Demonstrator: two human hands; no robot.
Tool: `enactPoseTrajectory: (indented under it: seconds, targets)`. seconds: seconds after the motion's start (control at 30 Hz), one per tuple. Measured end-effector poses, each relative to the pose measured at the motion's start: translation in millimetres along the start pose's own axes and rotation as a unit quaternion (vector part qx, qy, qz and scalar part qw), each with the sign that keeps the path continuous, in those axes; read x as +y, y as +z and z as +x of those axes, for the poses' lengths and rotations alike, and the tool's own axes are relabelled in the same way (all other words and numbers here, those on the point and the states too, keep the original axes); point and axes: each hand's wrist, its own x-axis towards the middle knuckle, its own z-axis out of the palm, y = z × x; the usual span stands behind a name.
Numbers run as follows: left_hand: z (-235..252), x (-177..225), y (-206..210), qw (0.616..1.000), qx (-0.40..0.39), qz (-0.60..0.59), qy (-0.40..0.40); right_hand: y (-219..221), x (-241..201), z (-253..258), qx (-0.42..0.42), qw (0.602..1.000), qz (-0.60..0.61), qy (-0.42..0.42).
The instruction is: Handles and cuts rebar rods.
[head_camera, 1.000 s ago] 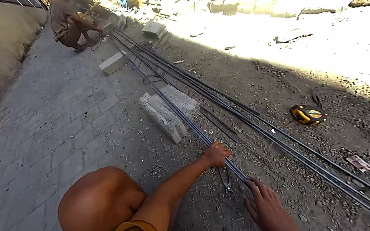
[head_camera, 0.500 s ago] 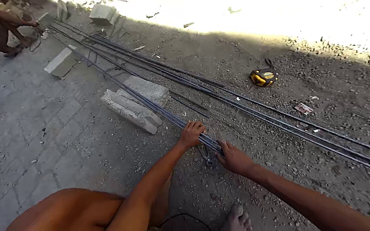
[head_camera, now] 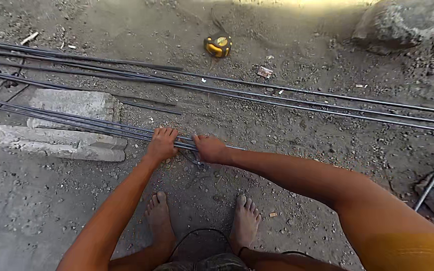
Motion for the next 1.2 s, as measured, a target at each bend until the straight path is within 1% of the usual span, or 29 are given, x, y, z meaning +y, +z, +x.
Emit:
enactPoseTrajectory:
  seconds: [0.07,0.1,0.13,0.2,0.3,0.37,0.43,0.53,0.6,0.67,0.8,0.93,1.2]
  targets:
    - [8,-5,-26,0.990,-0.132,0.008,0.050,-3,2,-5,-0.008,1.000,0.002,0.006]
    - [11,-6,-41,0.981,-0.183,0.019,0.066,-3,4,-7,-0.011,1.000,0.009,0.008]
    - [11,-7,-56,0.973,-0.215,0.031,0.078,-3,5,-9,-0.018,1.000,0.012,0.011]
    - [5,-13,-86,0.966,-0.238,0.050,0.087,-4,7,-9,-0.032,0.999,0.000,0.016]
    - [-7,-27,-123,0.955,-0.275,0.077,0.077,-6,2,-5,-0.041,0.999,-0.027,0.022]
    - [-20,-35,-140,0.954,-0.277,0.077,0.087,-10,-2,-4,-0.034,0.998,-0.042,0.025]
    - [-31,-45,-136,0.962,-0.252,0.056,0.089,-10,-4,-4,-0.033,0.998,-0.050,0.028]
    - [-32,-63,-104,0.972,-0.226,0.016,0.060,-11,-6,-1,-0.034,0.997,-0.068,0.033]
    - [-28,-73,-86,0.970,-0.235,0.008,0.056,-11,-5,-1,-0.035,0.996,-0.076,0.039]
    - [-21,-78,-79,0.968,-0.244,0.025,0.045,-10,-4,0,-0.036,0.995,-0.086,0.040]
    - [0,-72,-86,0.951,-0.305,0.057,0.000,-10,-7,1,-0.042,0.995,-0.081,0.045]
    - [23,-61,-88,0.934,-0.340,0.110,0.000,-10,-5,2,-0.042,0.995,-0.082,0.043]
    - [22,-56,-88,0.928,-0.350,0.127,-0.010,-9,-5,1,-0.039,0.995,-0.084,0.041]
